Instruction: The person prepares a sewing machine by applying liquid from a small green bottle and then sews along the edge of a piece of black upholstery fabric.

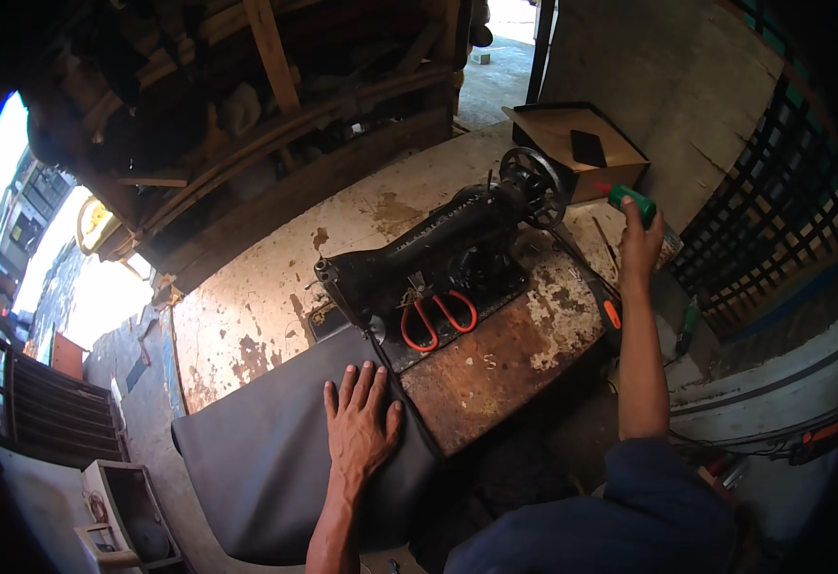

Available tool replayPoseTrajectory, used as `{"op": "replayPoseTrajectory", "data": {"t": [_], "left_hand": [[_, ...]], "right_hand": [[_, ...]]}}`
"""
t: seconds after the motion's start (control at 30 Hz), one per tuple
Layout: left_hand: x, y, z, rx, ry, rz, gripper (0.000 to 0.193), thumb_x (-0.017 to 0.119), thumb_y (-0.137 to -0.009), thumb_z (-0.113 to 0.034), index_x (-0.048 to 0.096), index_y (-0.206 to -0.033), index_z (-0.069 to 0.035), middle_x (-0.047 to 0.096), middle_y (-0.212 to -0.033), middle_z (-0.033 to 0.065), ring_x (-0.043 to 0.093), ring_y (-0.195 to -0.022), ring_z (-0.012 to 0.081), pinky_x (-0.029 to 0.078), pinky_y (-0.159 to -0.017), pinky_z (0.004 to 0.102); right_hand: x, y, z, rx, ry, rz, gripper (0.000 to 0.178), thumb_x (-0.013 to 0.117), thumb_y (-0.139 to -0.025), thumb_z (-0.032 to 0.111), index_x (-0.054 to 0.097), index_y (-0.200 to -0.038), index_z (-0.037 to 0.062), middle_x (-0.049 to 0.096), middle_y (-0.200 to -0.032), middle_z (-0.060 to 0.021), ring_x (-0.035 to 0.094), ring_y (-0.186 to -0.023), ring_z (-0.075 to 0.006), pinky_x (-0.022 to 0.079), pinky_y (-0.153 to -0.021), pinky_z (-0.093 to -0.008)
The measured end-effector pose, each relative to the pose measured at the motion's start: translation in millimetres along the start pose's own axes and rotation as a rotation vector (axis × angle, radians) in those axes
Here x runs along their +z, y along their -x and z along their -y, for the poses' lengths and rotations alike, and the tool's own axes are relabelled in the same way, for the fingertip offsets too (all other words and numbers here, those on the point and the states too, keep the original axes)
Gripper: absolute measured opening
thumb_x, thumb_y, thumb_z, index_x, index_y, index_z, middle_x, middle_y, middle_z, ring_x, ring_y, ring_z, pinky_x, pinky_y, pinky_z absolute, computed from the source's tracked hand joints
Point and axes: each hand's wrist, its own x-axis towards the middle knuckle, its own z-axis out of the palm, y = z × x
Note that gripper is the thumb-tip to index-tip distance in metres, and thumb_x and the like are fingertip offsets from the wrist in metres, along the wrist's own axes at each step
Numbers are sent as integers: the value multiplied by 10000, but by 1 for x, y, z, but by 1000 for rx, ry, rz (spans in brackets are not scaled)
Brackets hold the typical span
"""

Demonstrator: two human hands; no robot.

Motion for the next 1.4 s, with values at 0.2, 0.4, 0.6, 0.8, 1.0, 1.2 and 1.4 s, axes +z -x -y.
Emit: {"op": "replayPoseTrajectory", "data": {"t": [0.2,0.4,0.6,0.8,1.0,1.2,1.4], "left_hand": [[6,28,-45,-168,27,9,605,575,-1007,-387,511,-1497,-39,448,-1589,185,326,-1522,382,144,-1242,632],[27,59,-99,-326,-31,-66,658,589,-992,-393,475,-1511,-5,447,-1590,186,316,-1531,372,128,-1252,607],[43,88,-118,-354,-58,-155,658,637,-967,-398,504,-1486,-16,460,-1574,187,310,-1525,386,89,-1239,639],[89,109,-108,-326,-259,-355,492,613,-987,-254,571,-1452,-98,509,-1551,103,365,-1511,317,101,-1251,594],[88,107,-108,-320,-255,-401,443,574,-972,-125,619,-1413,-139,555,-1517,58,423,-1482,280,128,-1253,564],[91,106,-107,-317,-243,-429,448,559,-969,-115,617,-1413,-134,570,-1501,64,441,-1469,281,127,-1251,566],[93,116,-115,-320,-232,-455,452,628,-952,-189,605,-1402,-146,526,-1476,130,406,-1429,353,210,-1204,570]], "right_hand": [[7,32,17,-703,665,-143,423,683,-958,177,632,-1363,68,653,-1055,-142,640,-1041,-313,515,-908,-442],[81,78,100,-906,475,544,380,622,-849,-39,741,-1188,84,621,-984,-99,623,-914,-247,530,-769,-395],[71,108,102,-683,64,618,419,507,-804,-120,784,-1052,73,590,-966,-63,593,-781,-153,468,-642,-294],[109,226,41,-655,42,1156,413,555,-822,-73,768,-1132,98,632,-1034,-135,623,-956,-310,516,-887,-393],[159,246,18,-672,115,1176,339,612,-844,-1,794,-1094,137,680,-1060,-135,664,-973,-360,551,-835,-451],[139,240,17,-803,32,1234,414,618,-775,-49,814,-1067,169,709,-1026,-74,661,-986,-298,545,-864,-393],[79,253,26,-950,45,1260,314,707,-762,35,820,-1030,151,713,-1046,8,593,-1088,-223,416,-1054,-451]]}}
